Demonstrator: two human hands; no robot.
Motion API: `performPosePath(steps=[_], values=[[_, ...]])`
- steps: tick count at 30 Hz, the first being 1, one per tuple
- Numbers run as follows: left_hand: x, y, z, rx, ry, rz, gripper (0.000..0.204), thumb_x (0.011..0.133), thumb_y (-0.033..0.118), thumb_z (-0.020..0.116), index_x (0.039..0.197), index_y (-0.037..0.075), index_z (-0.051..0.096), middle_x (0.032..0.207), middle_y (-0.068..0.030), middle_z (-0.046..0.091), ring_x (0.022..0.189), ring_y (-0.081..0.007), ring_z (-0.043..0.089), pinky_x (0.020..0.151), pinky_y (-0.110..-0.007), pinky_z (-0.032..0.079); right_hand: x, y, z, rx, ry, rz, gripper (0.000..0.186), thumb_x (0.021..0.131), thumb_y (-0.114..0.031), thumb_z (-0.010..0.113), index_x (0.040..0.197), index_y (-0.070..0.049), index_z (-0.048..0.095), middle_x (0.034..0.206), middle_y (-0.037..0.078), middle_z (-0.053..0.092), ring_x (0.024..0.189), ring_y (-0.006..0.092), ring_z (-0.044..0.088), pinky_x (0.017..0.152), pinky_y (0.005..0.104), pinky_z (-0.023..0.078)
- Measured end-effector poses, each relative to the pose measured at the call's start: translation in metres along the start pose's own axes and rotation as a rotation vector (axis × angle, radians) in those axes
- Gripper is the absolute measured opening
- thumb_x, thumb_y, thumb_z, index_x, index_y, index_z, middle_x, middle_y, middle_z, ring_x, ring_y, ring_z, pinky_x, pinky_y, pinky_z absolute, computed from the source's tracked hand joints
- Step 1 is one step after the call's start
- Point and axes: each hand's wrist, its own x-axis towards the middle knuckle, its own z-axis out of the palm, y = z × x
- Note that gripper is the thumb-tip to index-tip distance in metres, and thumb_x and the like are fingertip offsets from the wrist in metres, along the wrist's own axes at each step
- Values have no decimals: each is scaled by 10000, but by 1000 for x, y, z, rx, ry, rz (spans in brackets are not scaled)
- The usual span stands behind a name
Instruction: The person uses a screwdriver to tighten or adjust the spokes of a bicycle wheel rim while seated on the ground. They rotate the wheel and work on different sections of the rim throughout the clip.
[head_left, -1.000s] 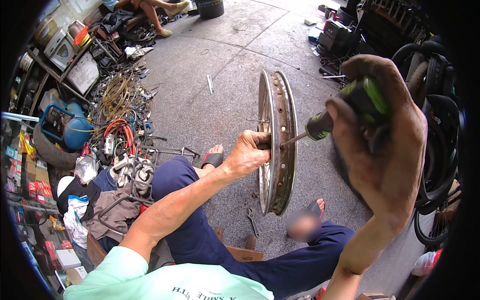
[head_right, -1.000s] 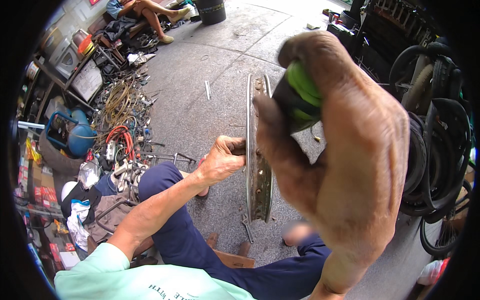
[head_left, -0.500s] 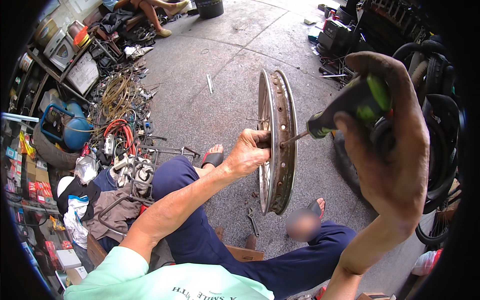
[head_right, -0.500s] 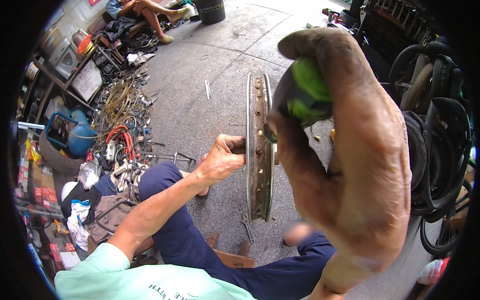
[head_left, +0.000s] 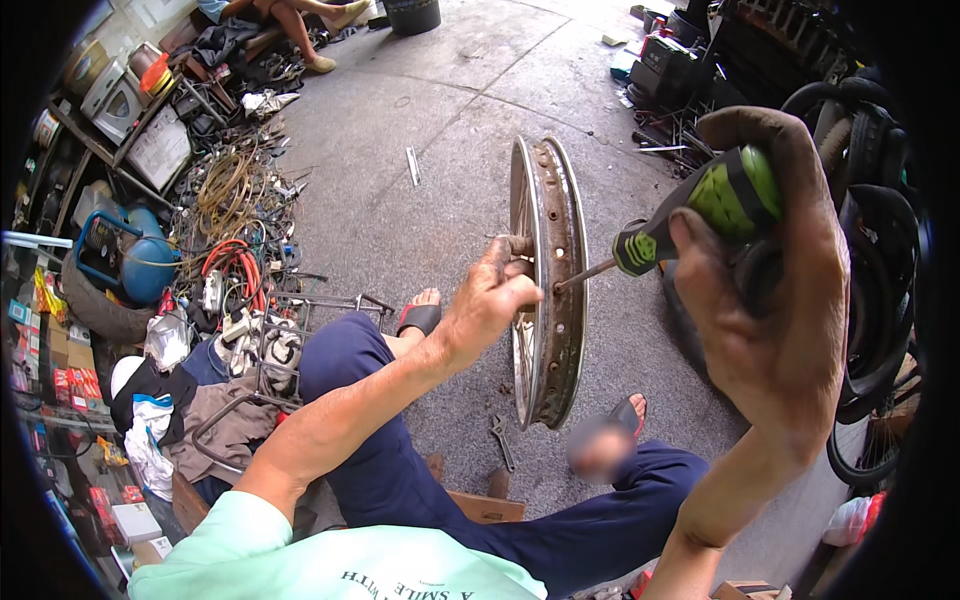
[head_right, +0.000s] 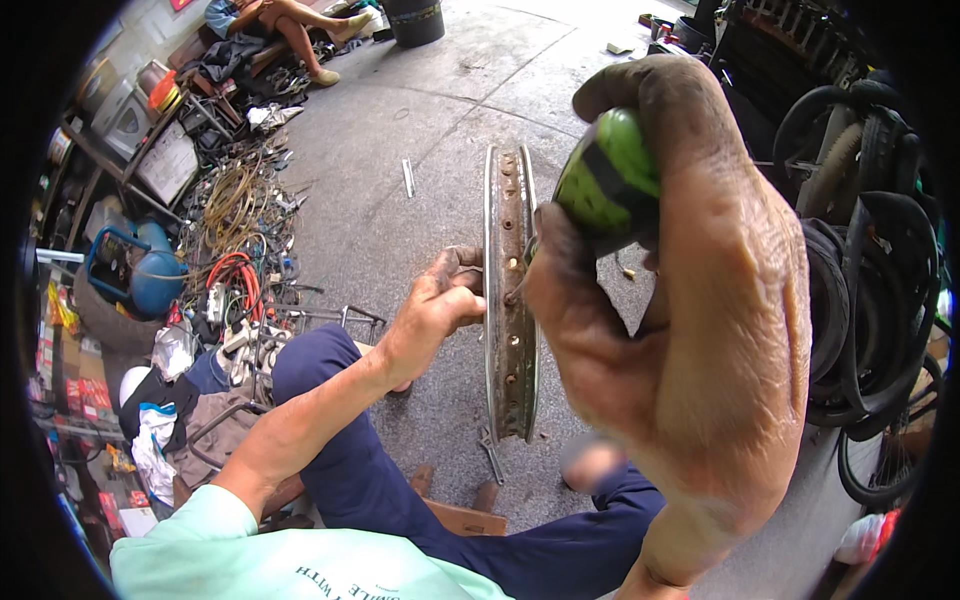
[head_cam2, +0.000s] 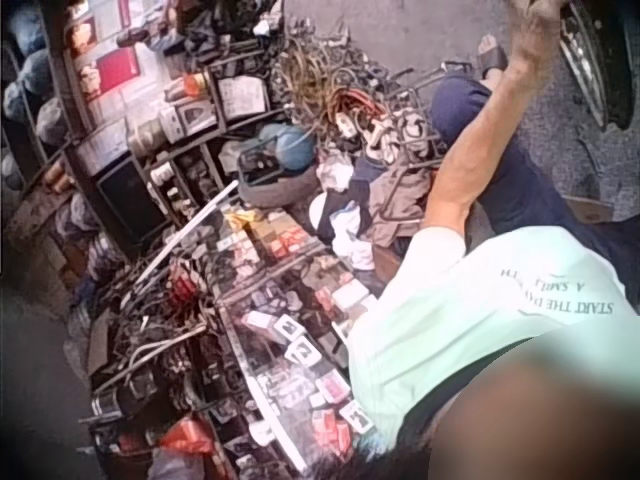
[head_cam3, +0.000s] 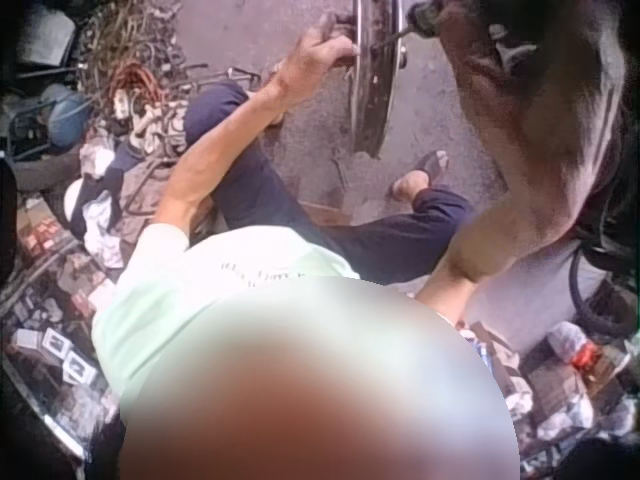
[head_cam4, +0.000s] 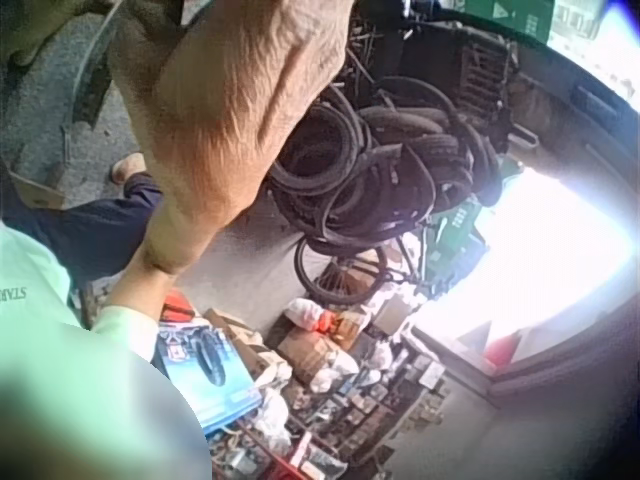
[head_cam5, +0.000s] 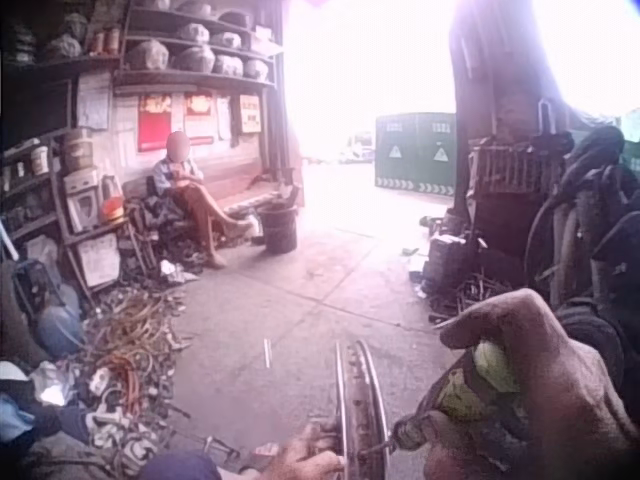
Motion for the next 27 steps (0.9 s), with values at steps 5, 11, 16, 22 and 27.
performPosePath(steps=[5, 11, 16, 22, 27], values=[[1, -26, 5, 202, 43, 160, 754, 871, 171, 729, 1446, -75, 308, 1273, -243, 588, 1256, -312, 550, 1067, -421, 438, 3, -7, 1, -11, -46, 11, 369, 859, -179, 783, 1147, -59, 585, 805, 63, 631, 731, 107, 621, 626, 249, 499], [3, -31, 12, 322, 130, 187, 729, 841, 87, 683, 1442, -59, 298, 1175, -292, 644, 1032, -308, 683, 857, -392, 549, 5, -4, 8, 80, 45, 50, 314, 867, -107, 738, 1130, -36, 582, 744, 45, 604, 701, 98, 623, 619, 254, 497], [3, -26, 21, 338, 194, 286, 666, 851, 39, 656, 1413, -3, 301, 1165, -276, 647, 843, -268, 706, 690, -365, 565, 4, -7, 0, 158, -62, -16, 289, 847, 14, 611, 1130, -31, 572, 745, 55, 599, 703, 117, 638, 615, 272, 500], [5, -26, 21, 621, 237, 516, 537, 868, 3, 631, 1337, 91, 385, 1075, -199, 626, 733, -272, 663, 646, -397, 542, 3, -10, -3, 4, -43, 135, 266, 861, -50, 637, 1117, -34, 569, 752, 78, 616, 699, 130, 654, 602, 276, 495], [3, -19, 23, 753, 310, 551, 259, 839, 31, 669, 1098, 41, 662, 952, -172, 597, 840, -371, 642, 745, -443, 529, 4, -3, 2, 42, 27, -51, 349, 775, -129, 658, 1091, -28, 550, 713, 82, 636, 663, 172, 649, 619, 295, 490]])
